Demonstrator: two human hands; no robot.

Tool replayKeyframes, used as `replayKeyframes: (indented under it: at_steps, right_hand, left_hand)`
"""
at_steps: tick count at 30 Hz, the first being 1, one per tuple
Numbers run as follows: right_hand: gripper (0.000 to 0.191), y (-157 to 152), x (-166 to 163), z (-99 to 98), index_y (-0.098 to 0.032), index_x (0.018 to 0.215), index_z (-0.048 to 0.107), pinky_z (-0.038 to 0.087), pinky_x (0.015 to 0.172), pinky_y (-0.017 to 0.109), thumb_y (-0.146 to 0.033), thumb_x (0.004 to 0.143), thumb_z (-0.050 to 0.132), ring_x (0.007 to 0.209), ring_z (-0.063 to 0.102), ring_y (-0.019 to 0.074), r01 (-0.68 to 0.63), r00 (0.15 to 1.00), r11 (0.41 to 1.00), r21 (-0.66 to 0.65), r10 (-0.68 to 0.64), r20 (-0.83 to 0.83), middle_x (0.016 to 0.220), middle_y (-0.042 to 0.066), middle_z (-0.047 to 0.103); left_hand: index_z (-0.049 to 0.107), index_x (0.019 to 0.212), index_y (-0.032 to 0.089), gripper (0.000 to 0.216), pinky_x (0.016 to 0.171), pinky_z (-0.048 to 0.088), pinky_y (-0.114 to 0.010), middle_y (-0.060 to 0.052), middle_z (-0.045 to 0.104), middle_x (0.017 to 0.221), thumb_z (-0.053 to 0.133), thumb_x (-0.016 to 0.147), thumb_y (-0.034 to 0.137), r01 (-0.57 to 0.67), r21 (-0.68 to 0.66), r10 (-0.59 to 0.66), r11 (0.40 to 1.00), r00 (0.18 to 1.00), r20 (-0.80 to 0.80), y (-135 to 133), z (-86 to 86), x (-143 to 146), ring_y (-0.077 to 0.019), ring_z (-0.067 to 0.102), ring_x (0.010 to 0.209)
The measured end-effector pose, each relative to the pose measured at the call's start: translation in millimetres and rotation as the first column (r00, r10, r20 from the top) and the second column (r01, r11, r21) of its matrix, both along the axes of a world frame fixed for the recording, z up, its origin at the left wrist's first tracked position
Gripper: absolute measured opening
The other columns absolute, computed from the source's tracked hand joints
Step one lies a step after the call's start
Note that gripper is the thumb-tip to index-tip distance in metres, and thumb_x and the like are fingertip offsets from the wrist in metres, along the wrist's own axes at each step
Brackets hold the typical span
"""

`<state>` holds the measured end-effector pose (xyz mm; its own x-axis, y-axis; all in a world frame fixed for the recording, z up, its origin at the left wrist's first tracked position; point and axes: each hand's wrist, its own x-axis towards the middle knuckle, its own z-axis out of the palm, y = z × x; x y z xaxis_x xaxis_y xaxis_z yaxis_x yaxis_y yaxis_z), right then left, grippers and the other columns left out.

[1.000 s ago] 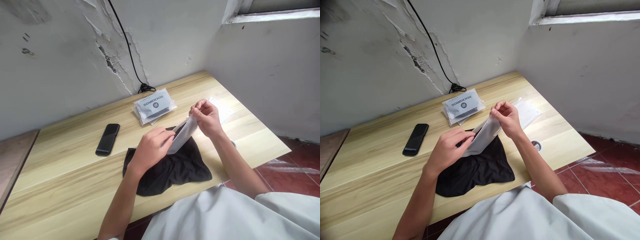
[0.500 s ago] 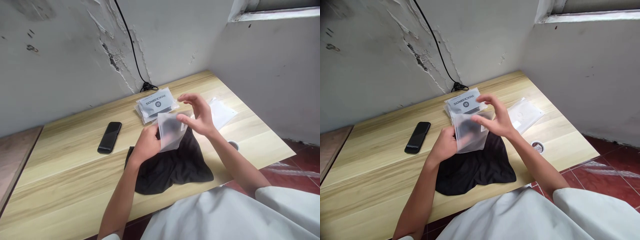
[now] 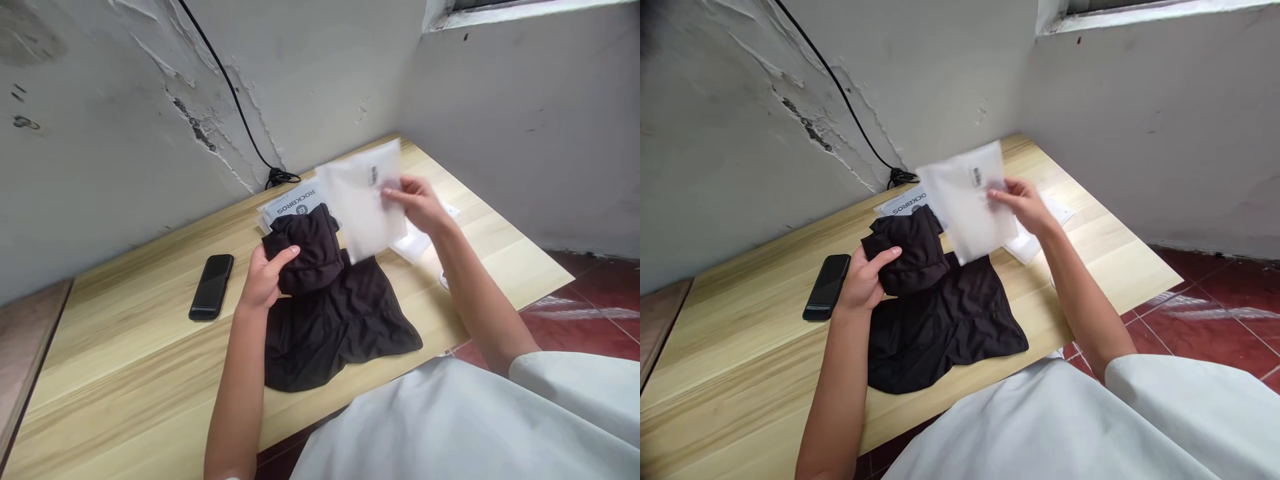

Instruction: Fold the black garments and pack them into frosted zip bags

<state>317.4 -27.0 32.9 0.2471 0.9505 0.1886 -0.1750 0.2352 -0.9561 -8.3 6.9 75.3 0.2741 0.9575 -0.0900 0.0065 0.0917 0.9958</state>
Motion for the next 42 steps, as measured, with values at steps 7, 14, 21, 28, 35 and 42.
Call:
replayKeyframes:
  at_steps: [7, 14, 21, 28, 35, 42]
  right_hand:
    - [0.028, -40.6, 80.8, -7.6, -0.028, 0.074, 0.084, 0.041, 0.123, 0.057, -0.009, 0.074, 0.062, 0.149, 0.051, 0.0370, 0.027, 0.792, 0.980, -0.199, 0.101, 0.602, 0.121, 0.004, 0.081]
    - [0.043, -42.3, 82.0, -29.0, -0.027, 0.090, 0.085, 0.049, 0.114, 0.055, -0.007, 0.072, 0.052, 0.153, 0.047, 0.0372, 0.229, 0.626, 0.917, -0.326, 0.118, 0.771, 0.132, 0.005, 0.077]
    - [0.022, -28.5, 53.8, -34.7, -0.023, 0.099, 0.082, 0.049, 0.113, 0.057, -0.023, 0.082, 0.068, 0.135, 0.064, 0.0403, 0.211, 0.567, 0.957, -0.199, 0.046, 0.822, 0.127, 0.011, 0.078]
    - [0.041, -28.7, -37.6, -20.1, -0.027, 0.125, 0.076, 0.059, 0.105, 0.051, -0.054, 0.094, 0.073, 0.118, 0.073, 0.0316, -0.146, 0.936, 0.983, -0.108, 0.173, 0.307, 0.127, 0.010, 0.078]
    - [0.064, -37.6, -81.3, -22.9, -0.023, 0.112, 0.078, 0.067, 0.088, 0.049, -0.080, 0.089, 0.060, 0.104, 0.079, 0.0330, -0.663, 0.708, 0.678, -0.317, 0.431, -0.559, 0.109, 0.011, 0.083]
    - [0.034, -40.9, -86.1, -27.2, -0.022, 0.103, 0.079, 0.067, 0.082, 0.035, -0.047, 0.081, 0.086, 0.088, 0.079, 0.0242, -0.542, 0.799, 0.776, -0.322, 0.357, -0.484, 0.102, 0.005, 0.084]
  left_hand:
    - [0.079, 0.101, 0.021, 0.037, 0.091, 0.064, -0.036, -0.004, 0.082, 0.104, 0.093, 0.068, 0.031, 0.098, 0.039, -0.097, 0.994, 0.995, -0.036, 10.0, -3.8, -12.9, -0.0250, 0.077, 0.099]
    - [0.079, 0.111, 0.020, 0.047, 0.091, 0.063, -0.039, -0.007, 0.082, 0.106, 0.093, 0.071, 0.039, 0.255, -0.004, -0.251, 0.967, 0.949, -0.191, 9.2, -3.6, -13.6, -0.0289, 0.076, 0.104]
    - [0.071, 0.130, 0.025, 0.048, 0.094, 0.061, -0.036, -0.006, 0.077, 0.118, 0.081, 0.085, 0.038, 0.400, 0.060, -0.363, 0.915, 0.877, -0.315, 3.6, 2.5, -8.0, -0.0248, 0.074, 0.106]
    - [0.065, 0.134, 0.028, 0.053, 0.100, 0.058, -0.038, -0.008, 0.074, 0.128, 0.080, 0.085, 0.041, 0.240, 0.085, -0.233, 0.967, 0.969, -0.078, -6.7, 2.3, 2.7, -0.0260, 0.071, 0.117]
    - [0.078, 0.109, 0.025, 0.040, 0.110, 0.053, -0.047, -0.013, 0.077, 0.119, 0.079, 0.083, 0.056, 0.574, 0.194, -0.571, 0.795, 0.817, -0.080, -18.0, 16.6, 1.4, -0.0326, 0.070, 0.120]
    - [0.060, 0.132, 0.024, 0.057, 0.072, 0.053, -0.029, 0.001, 0.068, 0.084, 0.078, 0.087, 0.054, 0.601, 0.042, -0.513, 0.798, 0.714, -0.476, -25.8, 8.3, 15.0, -0.0157, 0.066, 0.072]
